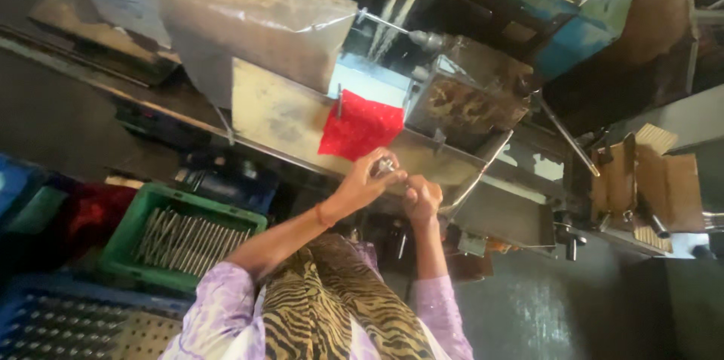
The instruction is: The person repeatedly picks metal rods from a green bin, presses them against a rotating grinding wheel, and places them into a blue bin. The person handles the rods one at a time and repeats the cycle throughout the clip.
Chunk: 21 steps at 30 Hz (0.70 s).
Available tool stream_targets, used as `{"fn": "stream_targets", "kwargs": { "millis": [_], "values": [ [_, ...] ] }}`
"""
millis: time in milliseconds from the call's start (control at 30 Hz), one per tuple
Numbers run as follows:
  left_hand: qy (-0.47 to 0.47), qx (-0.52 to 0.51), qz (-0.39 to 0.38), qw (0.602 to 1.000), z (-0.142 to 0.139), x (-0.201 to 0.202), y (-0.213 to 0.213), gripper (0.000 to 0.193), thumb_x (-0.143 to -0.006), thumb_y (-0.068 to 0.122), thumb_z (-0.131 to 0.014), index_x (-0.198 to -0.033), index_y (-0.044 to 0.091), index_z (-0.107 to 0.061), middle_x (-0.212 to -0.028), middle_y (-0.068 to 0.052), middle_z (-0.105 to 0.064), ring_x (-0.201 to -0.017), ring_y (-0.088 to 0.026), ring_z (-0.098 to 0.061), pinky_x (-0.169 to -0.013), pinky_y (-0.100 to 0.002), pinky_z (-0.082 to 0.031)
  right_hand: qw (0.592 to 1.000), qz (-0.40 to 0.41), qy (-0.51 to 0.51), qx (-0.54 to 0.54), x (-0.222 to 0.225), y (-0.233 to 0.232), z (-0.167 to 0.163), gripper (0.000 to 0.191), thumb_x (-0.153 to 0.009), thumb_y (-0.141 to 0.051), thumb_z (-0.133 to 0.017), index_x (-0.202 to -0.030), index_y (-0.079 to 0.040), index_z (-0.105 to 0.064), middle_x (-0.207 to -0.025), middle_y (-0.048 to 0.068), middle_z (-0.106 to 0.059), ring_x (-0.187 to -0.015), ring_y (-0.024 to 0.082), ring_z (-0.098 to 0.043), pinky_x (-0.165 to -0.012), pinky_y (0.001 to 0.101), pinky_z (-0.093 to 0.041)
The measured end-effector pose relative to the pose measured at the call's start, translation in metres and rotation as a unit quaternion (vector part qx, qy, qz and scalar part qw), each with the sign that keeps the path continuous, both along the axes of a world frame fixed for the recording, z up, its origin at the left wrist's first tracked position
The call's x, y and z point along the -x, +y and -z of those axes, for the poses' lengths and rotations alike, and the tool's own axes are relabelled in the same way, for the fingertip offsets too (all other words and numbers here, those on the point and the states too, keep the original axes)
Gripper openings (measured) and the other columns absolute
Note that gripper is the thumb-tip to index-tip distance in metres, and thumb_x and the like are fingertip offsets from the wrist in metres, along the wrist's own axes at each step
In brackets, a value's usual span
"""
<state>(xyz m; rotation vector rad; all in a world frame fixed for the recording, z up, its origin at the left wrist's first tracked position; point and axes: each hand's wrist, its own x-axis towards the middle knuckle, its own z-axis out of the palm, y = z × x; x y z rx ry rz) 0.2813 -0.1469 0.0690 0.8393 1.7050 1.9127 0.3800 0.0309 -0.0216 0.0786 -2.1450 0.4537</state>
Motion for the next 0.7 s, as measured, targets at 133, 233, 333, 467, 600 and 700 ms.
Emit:
{"fn": "stream_targets", "kwargs": {
  "millis": [133,233,333,467,600,700],
  "values": [
    [0.044,-0.05,0.048,0.997,-0.009,0.013,0.037,0.022,-0.092,0.021,-0.078,-0.103,0.008,-0.065,-0.083,0.004,-0.058,-0.073,-0.002,-0.049,-0.06,-0.022,-0.042,0.999,-0.035,0.021,0.016,0.0,0.026,-0.038,0.042,-0.111,-0.045,-0.046,-0.102,-0.008,-0.064,-0.083,0.01,-0.066,-0.07,0.032,-0.064,-0.063,0.0438,-0.048],
    [0.099,-0.136,0.058,0.984,0.002,0.04,0.088,0.017,-0.1,0.023,-0.071,-0.106,0.009,-0.065,-0.092,0.004,-0.066,-0.083,-0.001,-0.056,-0.07,-0.021,-0.048,0.966,0.047,-0.217,0.135,-0.007,0.06,-0.065,0.039,-0.081,-0.036,-0.079,-0.106,-0.007,-0.073,-0.076,0.01,-0.07,-0.052,0.026,-0.06,-0.051,0.0388,-0.05],
    [-0.158,-0.08,0.197,0.964,0.026,0.094,0.159,0.018,-0.094,0.023,-0.071,-0.105,0.009,-0.067,-0.085,0.003,-0.067,-0.062,-0.005,-0.052,-0.05,-0.023,-0.041,0.989,0.0,-0.142,0.038,-0.001,0.115,-0.072,0.013,-0.095,-0.016,-0.075,-0.108,-0.015,-0.074,-0.093,0.008,-0.074,-0.072,0.02,-0.071,-0.061,0.0321,-0.055],
    [-0.339,-0.166,0.108,0.92,0.053,0.201,0.232,0.021,-0.093,0.02,-0.07,-0.112,0.012,-0.065,-0.09,0.001,-0.067,-0.066,-0.007,-0.056,-0.053,-0.025,-0.045,0.873,0.39,-0.289,0.053,-0.014,0.255,-0.083,0.043,-0.109,-0.04,-0.064,-0.083,-0.005,-0.069,-0.072,0.011,-0.069,-0.058,0.027,-0.065,-0.058,0.0376,-0.053],
    [-0.374,-0.096,-0.151,0.91,0.066,0.274,0.243,0.026,-0.093,0.019,-0.07,-0.116,0.016,-0.06,-0.092,0.0,-0.064,-0.067,-0.01,-0.056,-0.054,-0.028,-0.046,0.821,0.509,-0.259,0.03,-0.059,0.36,-0.079,0.043,-0.098,-0.045,-0.065,-0.101,-0.003,-0.075,-0.085,0.024,-0.072,-0.08,0.044,-0.07,-0.07,0.0535,-0.054],
    [-0.385,-0.084,-0.213,0.894,0.069,0.3,0.236,0.03,-0.093,0.019,-0.07,-0.119,0.018,-0.056,-0.094,-0.001,-0.063,-0.068,-0.012,-0.056,-0.054,-0.031,-0.047,0.779,0.516,-0.338,0.11,-0.073,0.385,-0.068,0.055,-0.103,-0.052,-0.055,-0.103,0.0,-0.075,-0.095,0.029,-0.071,-0.091,0.05,-0.067,-0.081,0.058,-0.051]
  ]
}}
